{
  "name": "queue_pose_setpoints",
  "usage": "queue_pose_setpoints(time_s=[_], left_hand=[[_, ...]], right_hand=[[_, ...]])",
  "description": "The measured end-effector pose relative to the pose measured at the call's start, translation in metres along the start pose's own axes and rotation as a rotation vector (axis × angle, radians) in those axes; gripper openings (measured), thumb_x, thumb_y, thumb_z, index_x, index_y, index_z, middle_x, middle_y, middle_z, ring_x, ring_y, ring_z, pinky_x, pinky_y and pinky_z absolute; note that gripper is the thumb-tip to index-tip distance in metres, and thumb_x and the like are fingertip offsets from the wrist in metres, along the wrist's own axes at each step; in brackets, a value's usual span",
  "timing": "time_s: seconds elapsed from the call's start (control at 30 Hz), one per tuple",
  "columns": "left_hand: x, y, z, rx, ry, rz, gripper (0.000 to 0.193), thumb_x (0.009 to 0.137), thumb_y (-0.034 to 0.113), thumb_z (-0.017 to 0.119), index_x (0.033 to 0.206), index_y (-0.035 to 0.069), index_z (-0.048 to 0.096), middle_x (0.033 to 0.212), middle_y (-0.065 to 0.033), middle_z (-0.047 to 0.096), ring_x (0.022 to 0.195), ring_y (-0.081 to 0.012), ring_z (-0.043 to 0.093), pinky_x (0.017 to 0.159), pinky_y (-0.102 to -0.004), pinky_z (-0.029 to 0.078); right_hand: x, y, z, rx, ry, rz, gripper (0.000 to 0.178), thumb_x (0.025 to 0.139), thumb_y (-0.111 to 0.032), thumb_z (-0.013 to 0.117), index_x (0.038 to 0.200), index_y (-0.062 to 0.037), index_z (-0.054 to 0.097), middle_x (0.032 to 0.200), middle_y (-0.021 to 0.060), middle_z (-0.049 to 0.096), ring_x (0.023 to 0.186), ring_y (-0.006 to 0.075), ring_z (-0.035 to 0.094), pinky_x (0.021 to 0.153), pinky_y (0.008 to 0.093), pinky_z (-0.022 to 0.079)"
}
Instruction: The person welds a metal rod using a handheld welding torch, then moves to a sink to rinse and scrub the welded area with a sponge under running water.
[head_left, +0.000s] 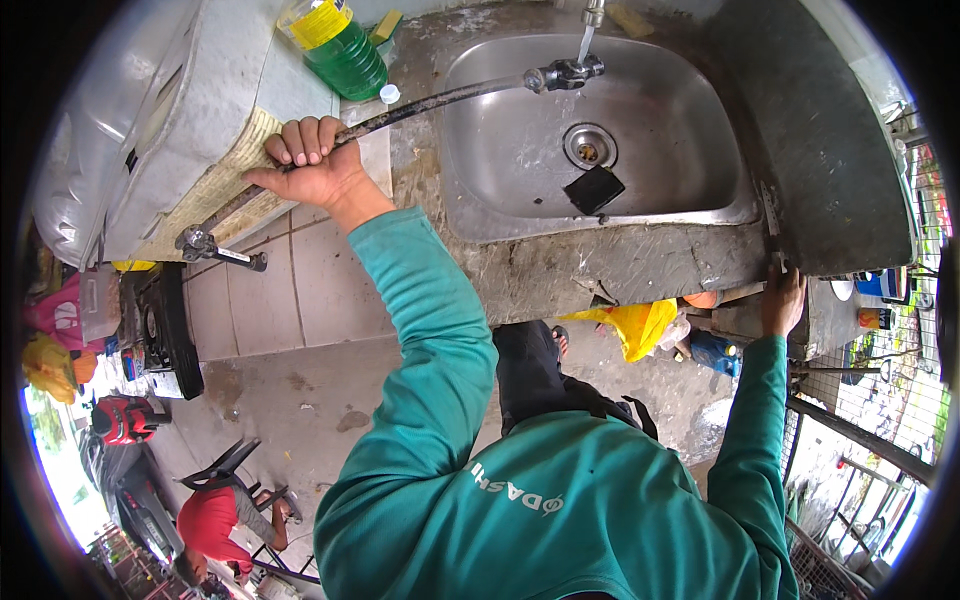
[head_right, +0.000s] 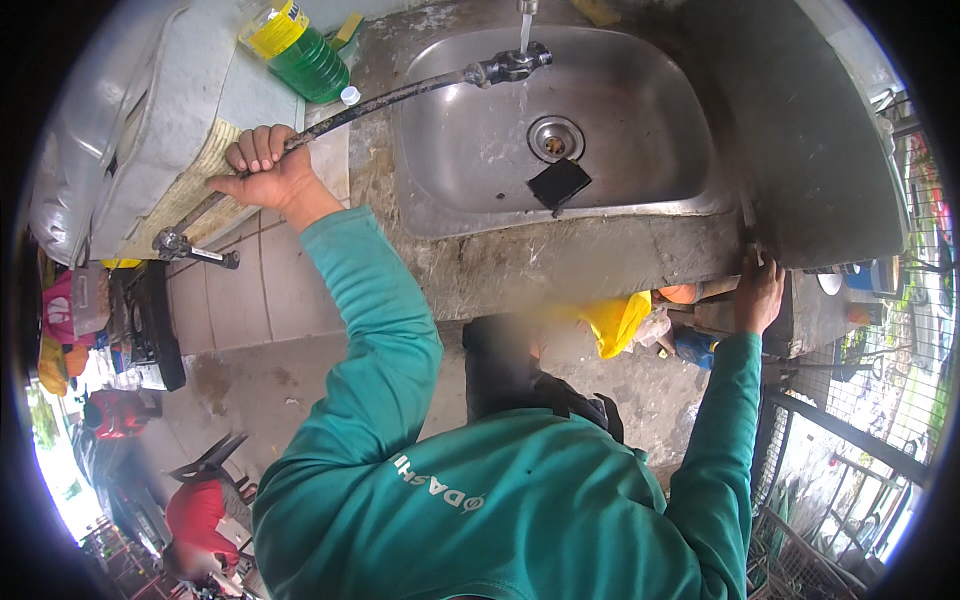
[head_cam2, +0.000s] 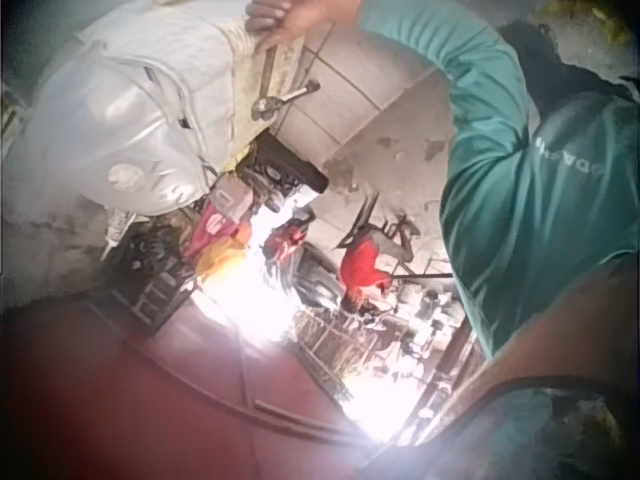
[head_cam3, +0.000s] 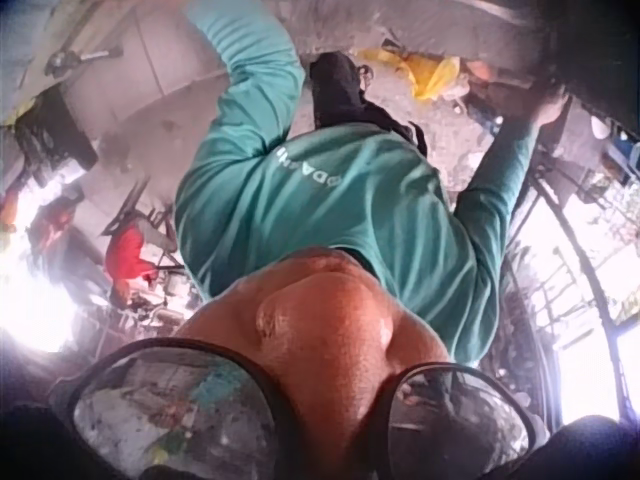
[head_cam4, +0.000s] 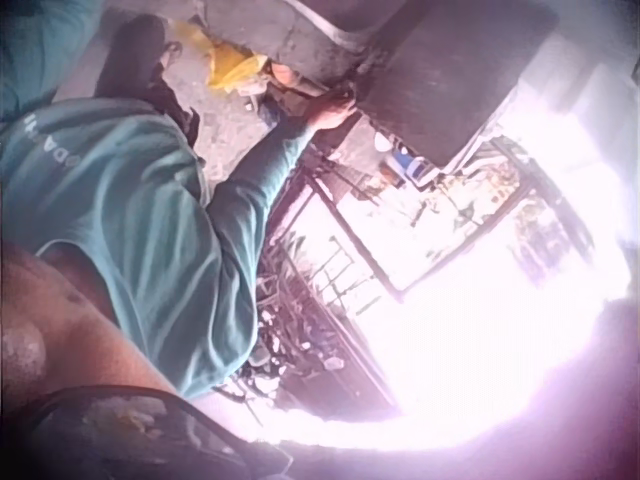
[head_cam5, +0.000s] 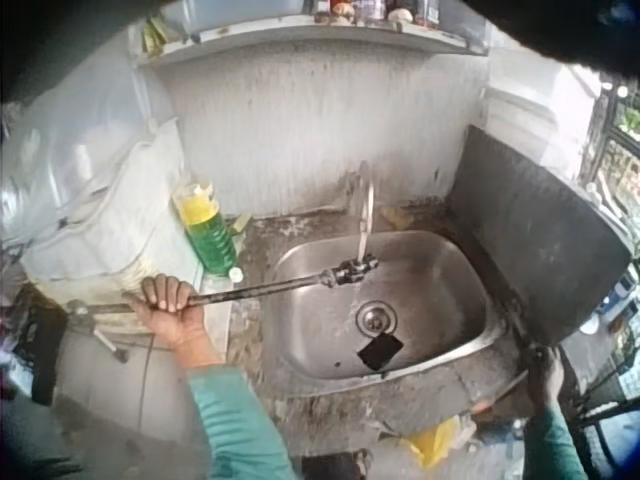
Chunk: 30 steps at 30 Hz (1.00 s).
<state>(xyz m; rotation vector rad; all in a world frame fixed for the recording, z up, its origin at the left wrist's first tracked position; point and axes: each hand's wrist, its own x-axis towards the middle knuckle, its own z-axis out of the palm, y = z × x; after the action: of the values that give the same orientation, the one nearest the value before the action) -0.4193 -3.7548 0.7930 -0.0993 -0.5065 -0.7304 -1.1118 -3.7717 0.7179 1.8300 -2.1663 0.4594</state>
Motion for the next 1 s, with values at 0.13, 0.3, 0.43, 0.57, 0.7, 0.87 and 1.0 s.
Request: queue_pose_setpoints(time_s=[0.13,0.3,0.43,0.57,0.7,0.87,1.0], left_hand=[[0.000,0.001,-0.002,0.019,0.001,0.008,0.078,0.090,0.088,0.028,0.055,0.019,0.037,0.048,0.0060,0.032,0.043,-0.0088,0.031,0.043,-0.0228,0.029],[0.001,0.003,-0.005,0.032,0.008,0.013,0.078,0.089,0.088,0.027,0.055,0.019,0.039,0.048,0.0060,0.033,0.043,-0.0088,0.032,0.043,-0.0228,0.030],[-0.001,0.001,0.001,0.014,0.030,0.005,0.079,0.089,0.088,0.028,0.054,0.018,0.040,0.048,0.0057,0.034,0.043,-0.0090,0.031,0.043,-0.0229,0.030],[0.003,-0.003,-0.003,-0.013,0.030,-0.012,0.079,0.089,0.088,0.030,0.054,0.018,0.040,0.047,0.0054,0.034,0.043,-0.0093,0.031,0.043,-0.0230,0.030],[-0.003,-0.005,0.000,-0.002,0.026,-0.004,0.079,0.088,0.088,0.031,0.054,0.018,0.040,0.047,0.0054,0.034,0.043,-0.0091,0.031,0.042,-0.0229,0.030],[0.000,0.000,-0.004,0.031,0.014,0.025,0.078,0.089,0.088,0.031,0.056,0.018,0.040,0.048,0.0057,0.034,0.043,-0.0086,0.032,0.042,-0.0229,0.031],[-0.005,0.004,-0.001,0.006,-0.017,0.037,0.075,0.092,0.085,0.027,0.059,0.019,0.037,0.050,0.0067,0.034,0.043,-0.0075,0.031,0.041,-0.0227,0.031]], right_hand=[[-0.007,-0.050,-0.028,-0.001,0.250,-0.227,0.031,0.096,-0.029,0.065,0.119,-0.0075,0.066,0.109,0.0181,0.065,0.101,0.0382,0.065,0.085,0.0481,0.051],[-0.099,-0.091,-0.059,0.571,-0.256,-0.572,0.022,0.080,-0.005,0.075,0.099,-0.0037,0.064,0.086,0.0162,0.065,0.081,0.0357,0.065,0.072,0.0448,0.052],[-0.237,-0.017,0.016,0.459,-1.107,-0.164,0.040,0.090,-0.033,0.073,0.116,-0.0032,0.068,0.100,0.0187,0.071,0.096,0.0369,0.068,0.085,0.0443,0.054],[-0.415,0.138,0.139,0.551,-1.555,0.295,0.067,0.090,-0.056,0.068,0.132,-0.0033,0.065,0.120,0.0209,0.071,0.106,0.0303,0.069,0.093,0.0407,0.053],[-0.361,0.100,0.081,0.624,-1.903,0.390,0.058,0.086,-0.050,0.070,0.122,-0.0049,0.072,0.111,0.0168,0.075,0.096,0.0290,0.071,0.086,0.0415,0.056],[-0.234,0.015,0.032,0.422,-1.841,-0.367,0.023,0.088,-0.021,0.073,0.103,-0.0049,0.078,0.099,0.0142,0.077,0.087,0.0257,0.073,0.079,0.0392,0.057],[-0.128,-0.112,-0.067,0.774,-1.301,-0.292,0.025,0.091,-0.015,0.073,0.111,-0.0012,0.073,0.102,0.0117,0.075,0.087,0.0205,0.072,0.074,0.0325,0.058]])
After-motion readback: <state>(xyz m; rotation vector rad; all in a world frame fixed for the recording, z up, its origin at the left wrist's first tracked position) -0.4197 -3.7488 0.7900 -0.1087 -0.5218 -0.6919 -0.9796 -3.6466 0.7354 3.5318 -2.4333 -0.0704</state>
